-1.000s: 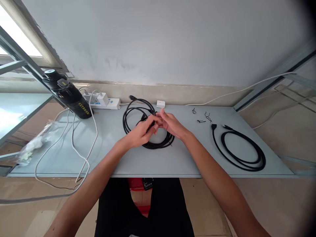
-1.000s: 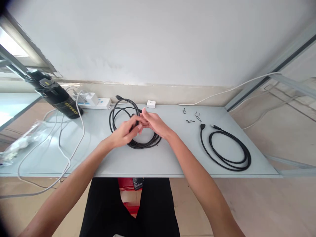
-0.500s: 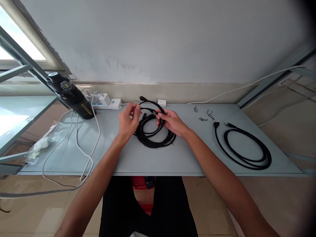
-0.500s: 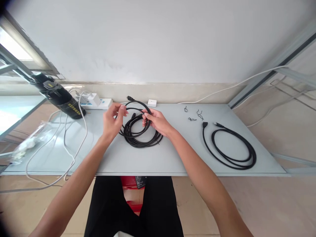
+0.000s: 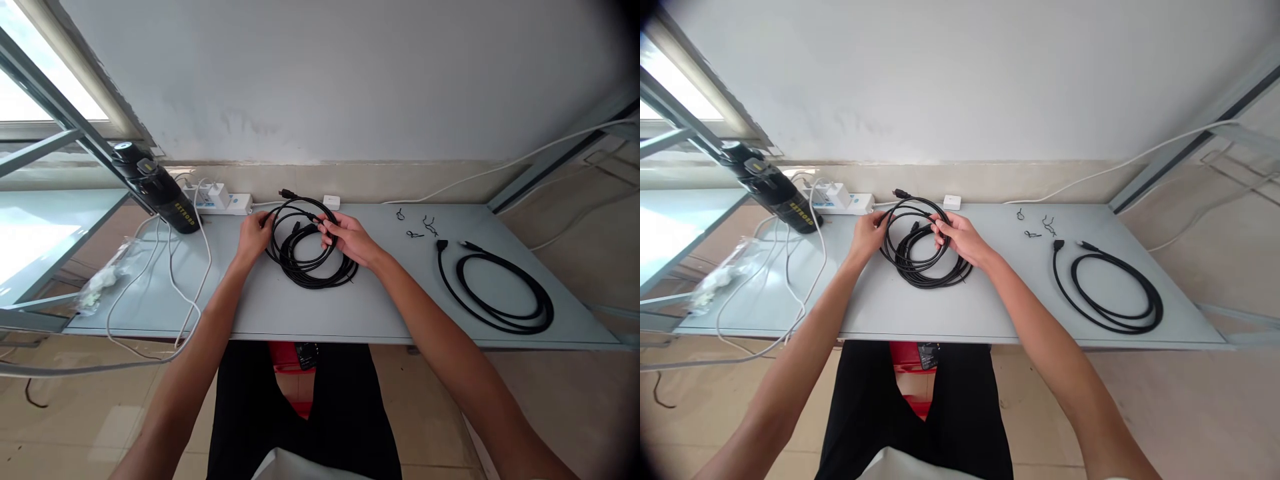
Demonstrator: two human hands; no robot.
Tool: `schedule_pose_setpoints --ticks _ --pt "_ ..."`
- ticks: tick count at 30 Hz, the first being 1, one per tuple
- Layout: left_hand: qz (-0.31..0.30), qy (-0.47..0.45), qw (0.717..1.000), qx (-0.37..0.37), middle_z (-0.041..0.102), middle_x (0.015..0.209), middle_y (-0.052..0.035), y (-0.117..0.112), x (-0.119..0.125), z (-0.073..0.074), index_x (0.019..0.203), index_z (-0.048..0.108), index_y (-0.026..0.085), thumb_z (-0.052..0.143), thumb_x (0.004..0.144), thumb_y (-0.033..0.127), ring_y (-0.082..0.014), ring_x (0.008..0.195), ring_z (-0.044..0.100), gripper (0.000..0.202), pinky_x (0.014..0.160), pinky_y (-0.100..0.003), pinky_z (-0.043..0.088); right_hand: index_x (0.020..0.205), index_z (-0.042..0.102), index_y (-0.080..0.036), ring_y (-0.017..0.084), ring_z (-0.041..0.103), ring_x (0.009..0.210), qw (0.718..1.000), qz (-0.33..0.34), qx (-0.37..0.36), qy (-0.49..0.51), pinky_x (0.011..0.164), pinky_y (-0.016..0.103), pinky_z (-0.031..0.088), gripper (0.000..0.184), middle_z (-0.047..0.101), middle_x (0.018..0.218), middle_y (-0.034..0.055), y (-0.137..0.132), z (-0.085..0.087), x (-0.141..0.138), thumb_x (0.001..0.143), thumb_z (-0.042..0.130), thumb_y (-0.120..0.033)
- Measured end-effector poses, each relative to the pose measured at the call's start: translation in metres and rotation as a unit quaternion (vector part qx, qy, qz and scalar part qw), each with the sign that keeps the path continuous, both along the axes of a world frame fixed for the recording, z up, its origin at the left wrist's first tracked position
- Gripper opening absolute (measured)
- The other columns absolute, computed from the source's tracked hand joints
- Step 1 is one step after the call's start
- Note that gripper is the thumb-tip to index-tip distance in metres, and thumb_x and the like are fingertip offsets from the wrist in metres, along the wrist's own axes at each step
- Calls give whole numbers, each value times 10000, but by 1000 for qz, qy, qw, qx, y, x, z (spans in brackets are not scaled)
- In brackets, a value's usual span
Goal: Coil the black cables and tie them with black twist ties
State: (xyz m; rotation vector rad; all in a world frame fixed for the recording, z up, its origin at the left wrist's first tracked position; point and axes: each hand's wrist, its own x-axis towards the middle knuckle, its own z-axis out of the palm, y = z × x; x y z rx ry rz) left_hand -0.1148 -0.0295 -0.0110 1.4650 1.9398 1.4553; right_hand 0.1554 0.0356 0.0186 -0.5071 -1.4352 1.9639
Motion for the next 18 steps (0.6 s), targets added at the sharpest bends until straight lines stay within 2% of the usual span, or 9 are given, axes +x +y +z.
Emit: schedule_pose_setpoints --ticks 4,7,10,12,15,18 --pt "-83 -98 985 119 748 886 -54 -3 16 16 981 786 192 764 998 576 -166 774 620 385 755 -294 505 1091 739 -205 111 446 699 1000 7 1 11 672 305 539 453 533 891 -13 1 0 1 857 973 -514" --pt "-153 -166 960 163 766 925 -58 -10 28 26 1081 819 203 813 981 580 -143 745 630 390 757 -288 533 1074 752 -208 103 377 675 1000 7 20 12 623 281 476 443 502 860 -18 -1 2 2 873 964 -540" --pt "-206 -221 940 159 782 959 -74 -18 38 33 1187 845 220 829 977 593 -157 757 665 427 794 -319 572 995 738 -206 103 327 662 998 -12 61 10 598 274 425 459 440 804 -33 -3 6 3 879 946 -599" --pt "-224 -237 934 147 782 942 -87 -22 45 35 1163 861 221 790 995 647 -179 771 692 463 797 -339 586 931 719 -204 104 315 657 995 -35 95 11 592 273 406 484 398 769 -42 -5 7 3 885 925 -639" --pt "-239 -249 930 128 773 921 -106 -24 56 35 1100 867 218 631 1024 796 -223 786 719 628 776 -375 602 890 714 -201 101 317 647 990 -70 121 7 574 272 390 519 386 741 -45 -6 7 1 877 910 -681" --pt "-275 -283 916 72 758 884 -114 -25 64 33 1074 856 218 432 989 955 -265 810 734 854 749 -399 609 864 704 -204 97 309 626 988 -99 116 -11 532 269 368 562 387 728 -48 -6 5 -2 829 926 -718"
